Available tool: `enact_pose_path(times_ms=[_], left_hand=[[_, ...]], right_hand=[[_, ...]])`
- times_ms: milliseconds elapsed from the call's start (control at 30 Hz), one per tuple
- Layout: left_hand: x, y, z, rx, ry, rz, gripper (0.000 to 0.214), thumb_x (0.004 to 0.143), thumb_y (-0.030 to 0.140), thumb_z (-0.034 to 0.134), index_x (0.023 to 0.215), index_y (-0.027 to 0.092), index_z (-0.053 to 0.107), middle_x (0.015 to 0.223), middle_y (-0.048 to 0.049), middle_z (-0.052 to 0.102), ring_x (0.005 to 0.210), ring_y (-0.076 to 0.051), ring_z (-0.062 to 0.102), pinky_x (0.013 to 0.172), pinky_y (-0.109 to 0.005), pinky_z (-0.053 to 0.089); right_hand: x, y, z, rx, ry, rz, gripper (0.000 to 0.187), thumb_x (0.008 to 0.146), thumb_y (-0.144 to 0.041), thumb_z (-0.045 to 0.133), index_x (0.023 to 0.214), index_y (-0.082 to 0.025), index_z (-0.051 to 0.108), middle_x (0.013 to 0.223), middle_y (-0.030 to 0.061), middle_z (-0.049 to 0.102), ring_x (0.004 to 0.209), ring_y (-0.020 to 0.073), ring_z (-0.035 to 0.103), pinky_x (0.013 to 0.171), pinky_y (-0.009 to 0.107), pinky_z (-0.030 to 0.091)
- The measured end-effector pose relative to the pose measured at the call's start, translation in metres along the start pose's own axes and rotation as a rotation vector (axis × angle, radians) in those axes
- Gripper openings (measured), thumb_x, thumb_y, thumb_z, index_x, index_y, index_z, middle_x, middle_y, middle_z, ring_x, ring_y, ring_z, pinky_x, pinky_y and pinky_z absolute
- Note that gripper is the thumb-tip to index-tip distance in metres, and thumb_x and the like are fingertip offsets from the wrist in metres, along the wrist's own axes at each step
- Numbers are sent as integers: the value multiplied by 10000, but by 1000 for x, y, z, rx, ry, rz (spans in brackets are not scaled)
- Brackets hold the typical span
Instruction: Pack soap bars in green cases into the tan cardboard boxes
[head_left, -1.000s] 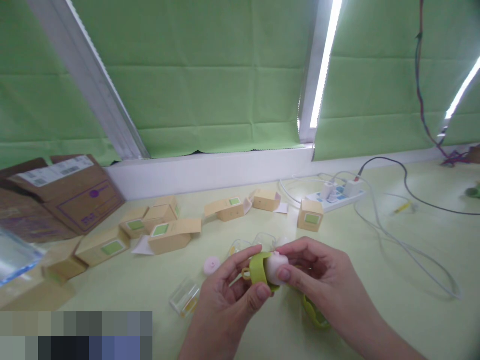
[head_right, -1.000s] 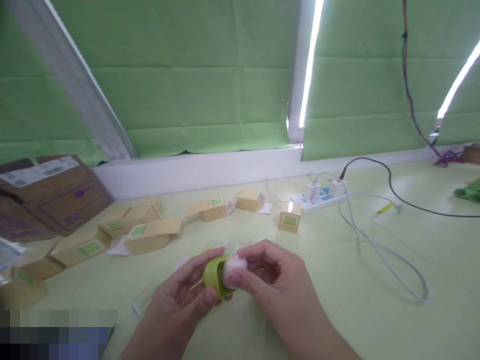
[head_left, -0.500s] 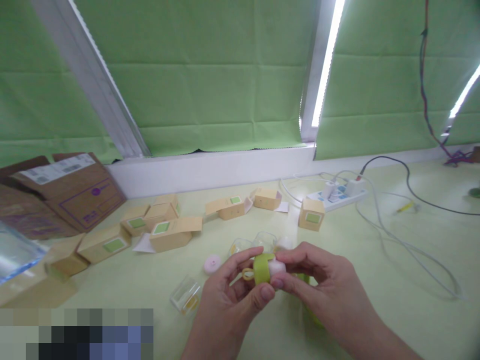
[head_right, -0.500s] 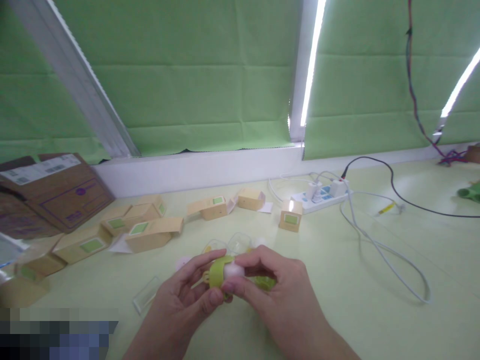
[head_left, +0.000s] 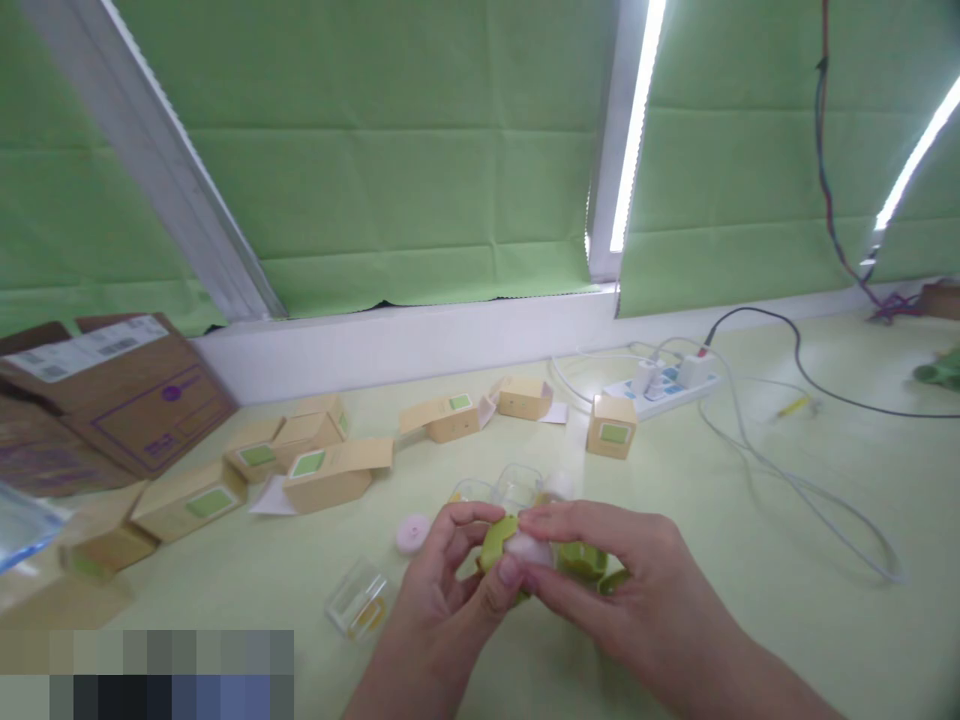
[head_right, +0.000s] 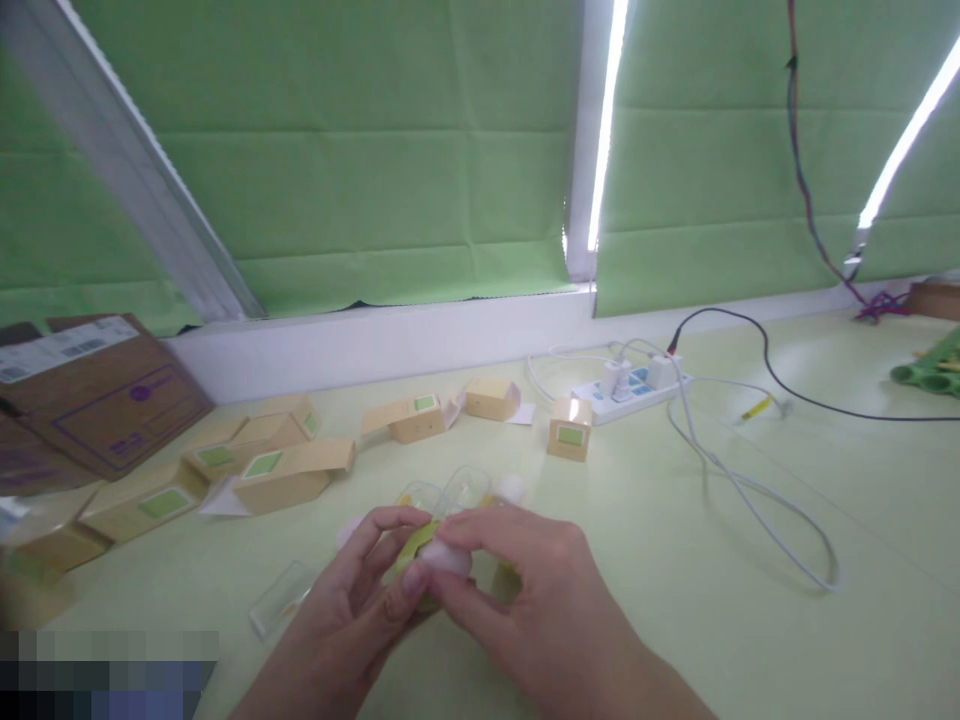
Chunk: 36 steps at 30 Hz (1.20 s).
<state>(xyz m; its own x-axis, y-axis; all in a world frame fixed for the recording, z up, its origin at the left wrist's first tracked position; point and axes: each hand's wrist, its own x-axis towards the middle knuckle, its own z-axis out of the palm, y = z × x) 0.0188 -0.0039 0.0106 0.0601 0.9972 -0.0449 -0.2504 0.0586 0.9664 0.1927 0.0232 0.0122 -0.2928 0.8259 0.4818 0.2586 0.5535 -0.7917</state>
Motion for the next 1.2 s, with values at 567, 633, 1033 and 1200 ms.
enact_pose_path(times_ms=[567, 633, 1033, 1200], left_hand=[[5, 1, -9, 184, -12, 27, 270, 853, 410, 727, 1074, 264, 779, 1100, -56, 790, 992, -236, 735, 841, -290, 594], [4, 2, -7, 244, -18, 43, 288, 873, 403, 703, 1127, 283, 765, 1128, -51, 788, 1031, -244, 733, 891, -314, 592], [-3, -2, 3, 542, 67, 296, 294, 927, 338, 608, 1186, 370, 743, 1204, 6, 765, 1121, -235, 704, 1015, -303, 533], [-3, -2, -4, 598, 78, 284, 285, 927, 375, 609, 1170, 344, 756, 1214, -12, 761, 1146, -255, 692, 1056, -345, 505]], right_hand=[[3, -9, -6, -109, -15, -180, 224, 787, -114, 726, 986, -216, 717, 921, 19, 789, 827, 180, 721, 774, 286, 580], [4, -8, -5, -90, 4, -219, 217, 779, -76, 705, 954, -202, 720, 918, 27, 790, 829, 181, 718, 787, 299, 582], [7, -14, -8, -98, -1, -299, 214, 732, -15, 684, 886, -141, 763, 927, 72, 802, 803, 193, 731, 794, 298, 599], [8, -14, -9, -89, -1, -320, 277, 733, 8, 678, 955, -134, 762, 895, 65, 797, 794, 196, 725, 772, 306, 583]])
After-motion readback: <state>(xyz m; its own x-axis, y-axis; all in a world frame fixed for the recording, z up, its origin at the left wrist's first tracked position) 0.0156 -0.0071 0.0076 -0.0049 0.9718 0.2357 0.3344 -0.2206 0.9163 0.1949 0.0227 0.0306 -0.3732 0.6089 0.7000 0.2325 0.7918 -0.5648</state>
